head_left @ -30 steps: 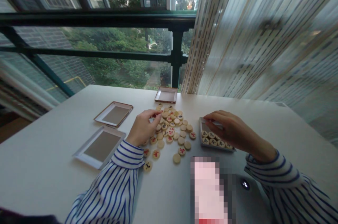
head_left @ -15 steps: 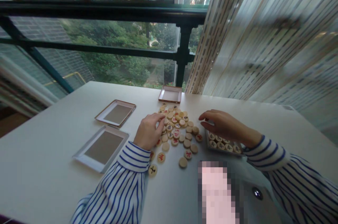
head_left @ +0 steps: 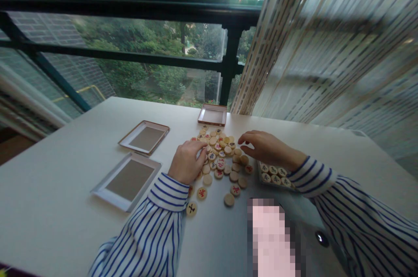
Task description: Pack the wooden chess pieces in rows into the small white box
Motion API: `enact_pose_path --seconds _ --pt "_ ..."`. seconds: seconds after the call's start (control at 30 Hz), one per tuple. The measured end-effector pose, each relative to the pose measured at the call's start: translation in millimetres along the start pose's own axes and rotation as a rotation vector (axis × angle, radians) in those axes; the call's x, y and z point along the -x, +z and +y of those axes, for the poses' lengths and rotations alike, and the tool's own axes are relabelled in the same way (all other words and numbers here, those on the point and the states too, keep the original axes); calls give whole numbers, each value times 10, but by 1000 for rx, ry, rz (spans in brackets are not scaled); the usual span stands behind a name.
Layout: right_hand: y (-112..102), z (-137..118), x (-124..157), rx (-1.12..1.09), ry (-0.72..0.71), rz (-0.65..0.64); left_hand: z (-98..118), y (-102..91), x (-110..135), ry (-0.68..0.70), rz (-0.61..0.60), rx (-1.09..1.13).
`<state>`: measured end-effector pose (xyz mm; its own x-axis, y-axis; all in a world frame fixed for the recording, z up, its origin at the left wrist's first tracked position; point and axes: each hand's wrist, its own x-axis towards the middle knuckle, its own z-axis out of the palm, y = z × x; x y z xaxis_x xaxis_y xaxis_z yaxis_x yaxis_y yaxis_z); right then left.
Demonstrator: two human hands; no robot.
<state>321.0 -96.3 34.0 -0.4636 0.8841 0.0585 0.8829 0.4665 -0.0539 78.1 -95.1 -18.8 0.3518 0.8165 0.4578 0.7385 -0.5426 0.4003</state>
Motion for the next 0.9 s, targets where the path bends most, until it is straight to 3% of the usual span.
enact_pose_path --seconds 0.9 --pt "58 -79 -225 105 -51 -86 57 36 15 72 -51 10"
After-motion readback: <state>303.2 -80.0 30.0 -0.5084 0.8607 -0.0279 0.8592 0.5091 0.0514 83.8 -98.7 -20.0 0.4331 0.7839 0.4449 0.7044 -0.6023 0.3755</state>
